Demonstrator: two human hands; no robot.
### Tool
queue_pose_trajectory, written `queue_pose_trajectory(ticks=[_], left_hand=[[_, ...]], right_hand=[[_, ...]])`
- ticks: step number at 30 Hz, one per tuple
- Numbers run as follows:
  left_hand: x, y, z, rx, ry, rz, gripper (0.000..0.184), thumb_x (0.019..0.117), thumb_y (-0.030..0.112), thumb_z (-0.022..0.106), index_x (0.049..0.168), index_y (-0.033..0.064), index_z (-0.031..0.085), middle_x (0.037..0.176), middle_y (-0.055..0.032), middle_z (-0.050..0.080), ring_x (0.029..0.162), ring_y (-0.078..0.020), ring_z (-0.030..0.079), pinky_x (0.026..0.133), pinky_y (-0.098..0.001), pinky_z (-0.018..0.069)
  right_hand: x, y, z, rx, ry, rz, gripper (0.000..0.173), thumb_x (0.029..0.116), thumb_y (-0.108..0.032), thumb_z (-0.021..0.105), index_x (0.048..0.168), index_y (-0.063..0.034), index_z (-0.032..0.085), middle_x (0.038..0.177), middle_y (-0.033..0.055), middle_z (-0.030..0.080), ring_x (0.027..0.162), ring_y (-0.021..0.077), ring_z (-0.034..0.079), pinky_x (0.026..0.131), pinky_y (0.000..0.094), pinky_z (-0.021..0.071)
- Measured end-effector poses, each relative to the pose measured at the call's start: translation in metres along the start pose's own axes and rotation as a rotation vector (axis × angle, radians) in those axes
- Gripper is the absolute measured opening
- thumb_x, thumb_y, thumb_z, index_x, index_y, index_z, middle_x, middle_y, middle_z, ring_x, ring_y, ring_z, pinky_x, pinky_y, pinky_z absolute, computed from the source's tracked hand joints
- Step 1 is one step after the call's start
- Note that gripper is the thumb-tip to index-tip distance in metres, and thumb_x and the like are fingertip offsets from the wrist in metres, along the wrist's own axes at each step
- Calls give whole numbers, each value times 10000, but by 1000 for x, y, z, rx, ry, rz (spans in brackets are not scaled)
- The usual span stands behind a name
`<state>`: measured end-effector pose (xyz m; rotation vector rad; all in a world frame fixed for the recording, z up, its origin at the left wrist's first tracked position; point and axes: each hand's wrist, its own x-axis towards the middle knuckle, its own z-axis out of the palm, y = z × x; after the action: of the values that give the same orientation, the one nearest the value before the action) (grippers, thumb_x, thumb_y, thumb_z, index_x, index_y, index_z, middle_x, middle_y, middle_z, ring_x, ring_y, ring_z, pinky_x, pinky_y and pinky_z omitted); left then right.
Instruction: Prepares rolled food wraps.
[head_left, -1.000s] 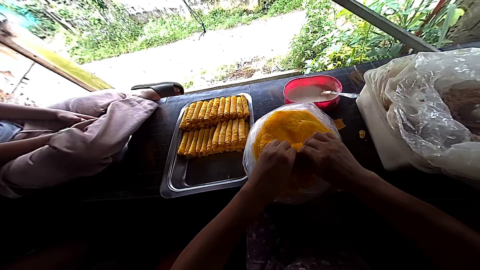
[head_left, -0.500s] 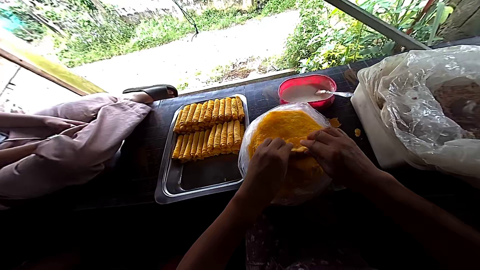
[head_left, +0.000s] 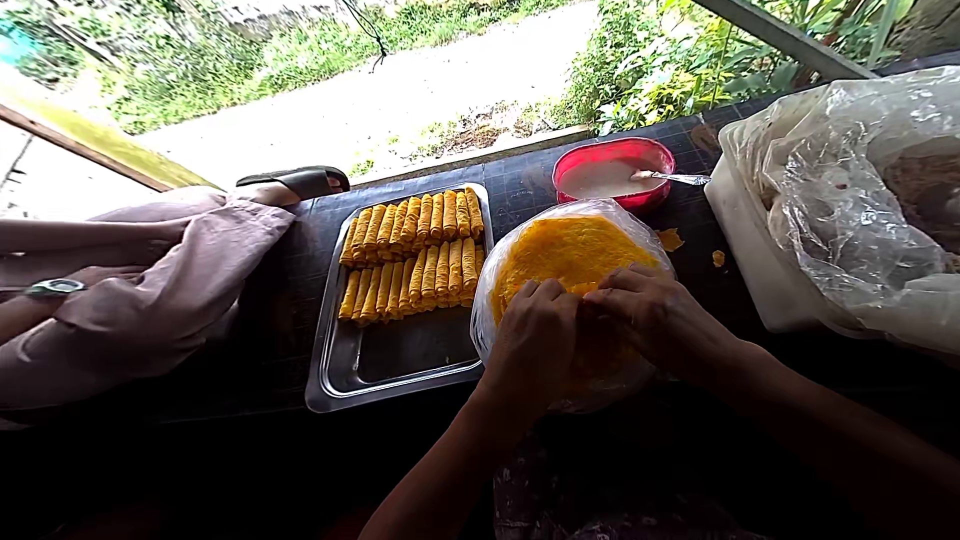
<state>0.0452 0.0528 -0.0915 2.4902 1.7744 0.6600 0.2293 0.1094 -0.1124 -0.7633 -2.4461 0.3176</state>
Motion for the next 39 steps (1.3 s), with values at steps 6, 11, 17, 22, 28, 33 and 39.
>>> queue_pose_trajectory(ticks=[6, 11, 17, 22, 28, 33, 39], left_hand=[[-7, 10, 10, 117, 34, 11, 162, 913, 171, 714, 826, 36, 735, 763, -89, 666, 735, -243, 666, 659, -348, 539], [-4, 9, 10, 126, 18, 65, 182, 912, 141, 701, 772, 24, 701, 721, -84, 635, 704, -243, 642, 636, -348, 515], [-3, 4, 7, 61, 7, 82, 105, 916, 125, 701, 879, 35, 740, 782, -81, 669, 745, -237, 666, 686, -344, 549], [-4, 4, 1, -33, 43, 111, 249, 950, 253, 677, 1061, 47, 765, 893, -82, 710, 830, -232, 679, 751, -326, 556], [14, 10, 19, -184, 67, 99, 215, 952, 228, 682, 1031, 61, 791, 934, -72, 721, 880, -207, 679, 791, -300, 556], [8, 12, 25, -216, 17, 62, 164, 943, 215, 685, 987, 90, 783, 931, -33, 740, 883, -168, 696, 804, -274, 558], [-5, 13, 42, -123, 114, 180, 196, 1014, 208, 613, 1005, 117, 786, 939, -37, 724, 925, -181, 679, 840, -278, 543]], right_hand=[[-4, 2, 9, -19, 33, -68, 165, 958, -95, 616, 960, -79, 780, 912, 54, 693, 930, 225, 655, 808, 326, 548], [-3, 8, 9, -43, 15, -135, 185, 968, -101, 590, 923, -76, 768, 890, 48, 683, 891, 223, 635, 782, 337, 516], [-14, 22, 6, -13, 80, -114, 242, 1008, -272, 564, 1041, -128, 755, 992, 14, 714, 1052, 222, 645, 944, 435, 467], [-49, 37, 0, 9, 258, -28, 345, 1043, -418, 545, 1222, -158, 686, 1274, 37, 677, 1275, 223, 567, 1102, 476, 380], [-67, 38, 14, -4, 419, 26, 219, 1034, -299, 610, 1164, -157, 716, 1211, 64, 692, 1228, 211, 596, 1083, 392, 430], [-73, 41, 26, -6, 460, 4, 172, 1040, -247, 604, 1109, -156, 733, 1140, 72, 712, 1160, 207, 630, 1043, 364, 466], [-81, 42, 31, -26, 488, -20, 121, 1018, -189, 635, 1006, -144, 747, 1082, 75, 723, 1122, 212, 642, 1019, 365, 478]])
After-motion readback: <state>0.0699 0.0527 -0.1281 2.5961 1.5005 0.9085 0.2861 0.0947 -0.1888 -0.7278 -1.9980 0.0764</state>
